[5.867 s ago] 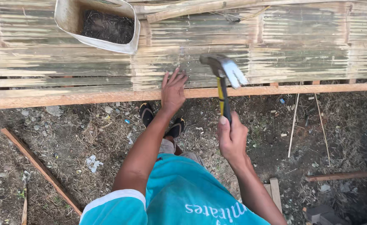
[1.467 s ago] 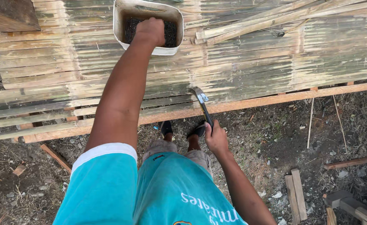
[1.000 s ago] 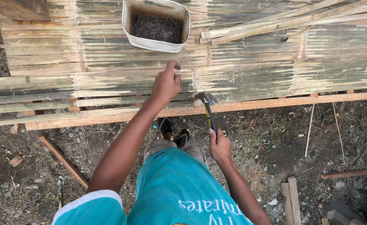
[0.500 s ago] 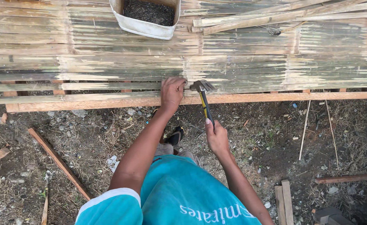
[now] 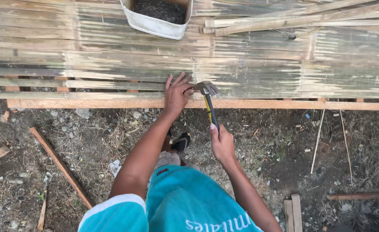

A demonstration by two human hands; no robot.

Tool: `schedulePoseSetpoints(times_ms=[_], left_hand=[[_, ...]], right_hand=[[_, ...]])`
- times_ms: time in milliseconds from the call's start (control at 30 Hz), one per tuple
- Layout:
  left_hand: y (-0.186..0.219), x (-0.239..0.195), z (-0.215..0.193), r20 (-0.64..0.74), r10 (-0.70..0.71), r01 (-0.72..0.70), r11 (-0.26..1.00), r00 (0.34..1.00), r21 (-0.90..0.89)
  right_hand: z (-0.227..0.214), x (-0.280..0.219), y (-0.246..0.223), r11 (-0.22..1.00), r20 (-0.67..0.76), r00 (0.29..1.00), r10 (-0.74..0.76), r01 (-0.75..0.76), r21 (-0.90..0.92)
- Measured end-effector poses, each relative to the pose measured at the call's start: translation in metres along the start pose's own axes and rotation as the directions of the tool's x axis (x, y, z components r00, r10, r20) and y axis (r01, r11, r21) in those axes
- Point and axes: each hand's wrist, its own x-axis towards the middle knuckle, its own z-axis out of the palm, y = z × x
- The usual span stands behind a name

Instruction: The person repeatedly picks nails from a white bucket and hammers them into bamboo slats laid on a wooden frame. The person moves along the frame, securing multiple slats in sequence.

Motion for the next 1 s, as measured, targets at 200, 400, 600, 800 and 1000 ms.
schedulePoseSetpoints(times_ms=[200, 400, 600, 800, 1000], left_hand=[[-0.040, -0.001, -0.040, 0.177, 0.057, -0.098, 0.968, 0.983, 0.232], [-0.030, -0.007, -0.036, 0.169, 0.029, -0.099, 0.902, 0.985, 0.420], [-0.030, -0.009, -0.030, 0.156, 0.001, -0.071, 0.893, 0.988, 0.444], [-0.034, -0.002, -0.031, 0.198, -0.043, -0.044, 0.909, 0.979, 0.415], [-0.034, -0.019, -0.038, 0.151, -0.014, -0.044, 0.926, 0.988, 0.375]], right_hand=[[-0.030, -0.030, 0.007, 0.951, 0.082, 0.992, 0.095, -0.115, 0.286], [-0.043, -0.036, -0.024, 0.813, -0.249, 0.931, -0.267, 0.356, 0.461], [-0.002, -0.001, -0.006, 0.980, 0.014, 0.995, 0.100, -0.101, 0.170], [-0.024, -0.016, 0.001, 0.403, -0.408, 0.865, -0.291, 0.498, 0.768], [0.013, -0.002, 0.007, 0.997, -0.028, 1.000, 0.011, -0.013, -0.076]])
